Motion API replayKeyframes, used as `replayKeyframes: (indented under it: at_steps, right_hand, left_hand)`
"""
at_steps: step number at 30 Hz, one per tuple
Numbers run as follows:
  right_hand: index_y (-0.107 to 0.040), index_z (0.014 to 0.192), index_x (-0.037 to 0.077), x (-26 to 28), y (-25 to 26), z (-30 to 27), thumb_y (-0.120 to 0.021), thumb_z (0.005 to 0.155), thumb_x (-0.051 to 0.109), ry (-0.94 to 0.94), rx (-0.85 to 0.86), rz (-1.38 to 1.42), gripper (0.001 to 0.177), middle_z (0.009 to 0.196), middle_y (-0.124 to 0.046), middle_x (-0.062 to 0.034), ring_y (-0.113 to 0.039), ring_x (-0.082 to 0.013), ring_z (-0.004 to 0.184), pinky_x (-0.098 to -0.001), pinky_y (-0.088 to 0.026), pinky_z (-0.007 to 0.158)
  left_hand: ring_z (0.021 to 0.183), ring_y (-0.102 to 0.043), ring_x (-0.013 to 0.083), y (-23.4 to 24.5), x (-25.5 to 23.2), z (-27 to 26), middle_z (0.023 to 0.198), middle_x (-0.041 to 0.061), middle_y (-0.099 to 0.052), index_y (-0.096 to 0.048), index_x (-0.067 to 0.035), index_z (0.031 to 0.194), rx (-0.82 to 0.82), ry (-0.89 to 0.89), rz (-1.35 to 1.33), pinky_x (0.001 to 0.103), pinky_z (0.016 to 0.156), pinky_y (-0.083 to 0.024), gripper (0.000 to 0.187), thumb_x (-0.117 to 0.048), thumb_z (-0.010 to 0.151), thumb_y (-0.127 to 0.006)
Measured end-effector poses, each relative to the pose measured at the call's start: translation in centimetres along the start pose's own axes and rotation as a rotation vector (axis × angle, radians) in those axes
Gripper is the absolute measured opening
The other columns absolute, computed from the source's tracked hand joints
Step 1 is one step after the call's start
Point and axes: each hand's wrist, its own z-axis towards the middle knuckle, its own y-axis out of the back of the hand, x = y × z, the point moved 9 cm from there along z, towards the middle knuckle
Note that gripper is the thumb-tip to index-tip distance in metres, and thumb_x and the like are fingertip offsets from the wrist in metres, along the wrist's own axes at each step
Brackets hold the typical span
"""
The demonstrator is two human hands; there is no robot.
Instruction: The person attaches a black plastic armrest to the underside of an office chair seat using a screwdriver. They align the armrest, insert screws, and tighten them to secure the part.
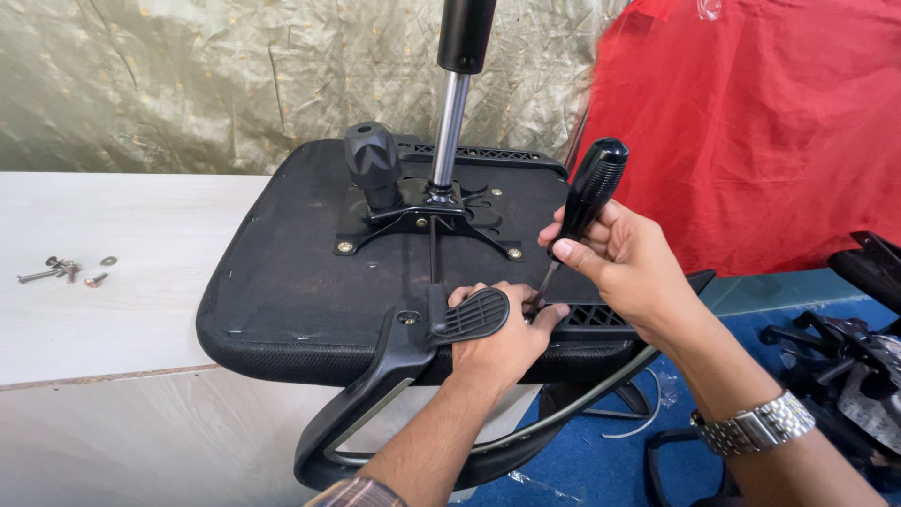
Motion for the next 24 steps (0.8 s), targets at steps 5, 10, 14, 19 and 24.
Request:
replayKeyframes:
  at_steps: [5, 10, 14, 19, 24]
  right_hand:
    - [-0.061, 0.117, 0.001, -0.6, 0.4, 0.1, -0.067, 0.090, -0.005, -0.028, -0.036, -0.049, 0.029, 0.106, -0.074, -0.0063, -0.071, -0.0114, 0.103, -0.0277, -0.057, 0.095]
    - [-0.061, 0.116, 0.001, -0.3, 0.3, 0.0, -0.069, 0.088, -0.006, -0.014, -0.085, -0.087, 0.031, 0.104, -0.075, -0.0065, -0.069, -0.0112, 0.098, -0.0277, -0.056, 0.091]
    - [-0.062, 0.115, 0.002, -0.1, 0.3, -0.2, -0.073, 0.085, -0.006, -0.007, -0.135, -0.118, 0.033, 0.104, -0.076, -0.0062, -0.070, -0.0105, 0.098, -0.0273, -0.056, 0.092]
    - [-0.062, 0.119, 0.002, 0.4, -0.4, 0.0, -0.073, 0.087, -0.004, 0.020, -0.103, -0.070, 0.034, 0.107, -0.073, -0.0078, -0.068, -0.0124, 0.102, -0.0291, -0.056, 0.094]
    - [-0.061, 0.121, 0.004, 0.0, -0.4, 0.2, -0.067, 0.088, -0.002, -0.009, 0.068, 0.091, 0.034, 0.114, -0.074, -0.0053, -0.069, -0.0107, 0.110, -0.0289, -0.055, 0.098]
  left_hand:
    - [0.102, -0.064, 0.0299, 0.0, -0.1, 0.2, 0.094, 0.013, -0.075, -0.081, -0.011, 0.099, -0.044, -0.008, 0.024, 0.045, 0.106, -0.033, 0.035, -0.040, 0.092, -0.064]
    - [0.096, -0.066, 0.0324, -0.3, 0.0, 0.1, 0.092, 0.014, -0.075, -0.081, -0.011, 0.099, -0.044, -0.043, 0.044, 0.047, 0.102, -0.035, 0.032, -0.037, 0.092, -0.064]
    - [0.094, -0.067, 0.0336, -0.2, -0.1, 0.2, 0.091, 0.015, -0.075, -0.081, -0.011, 0.099, -0.047, -0.049, 0.051, 0.047, 0.100, -0.036, 0.031, -0.036, 0.092, -0.064]
    - [0.094, -0.067, 0.0327, -0.3, 0.0, 0.3, 0.089, 0.015, -0.075, -0.081, -0.012, 0.100, -0.008, -0.031, 0.040, 0.047, 0.101, -0.037, 0.030, -0.035, 0.093, -0.062]
    - [0.097, -0.065, 0.0311, -0.7, 0.2, 0.4, 0.096, 0.013, -0.075, -0.081, -0.013, 0.101, -0.002, -0.051, 0.051, 0.046, 0.101, -0.034, 0.031, -0.036, 0.094, -0.062]
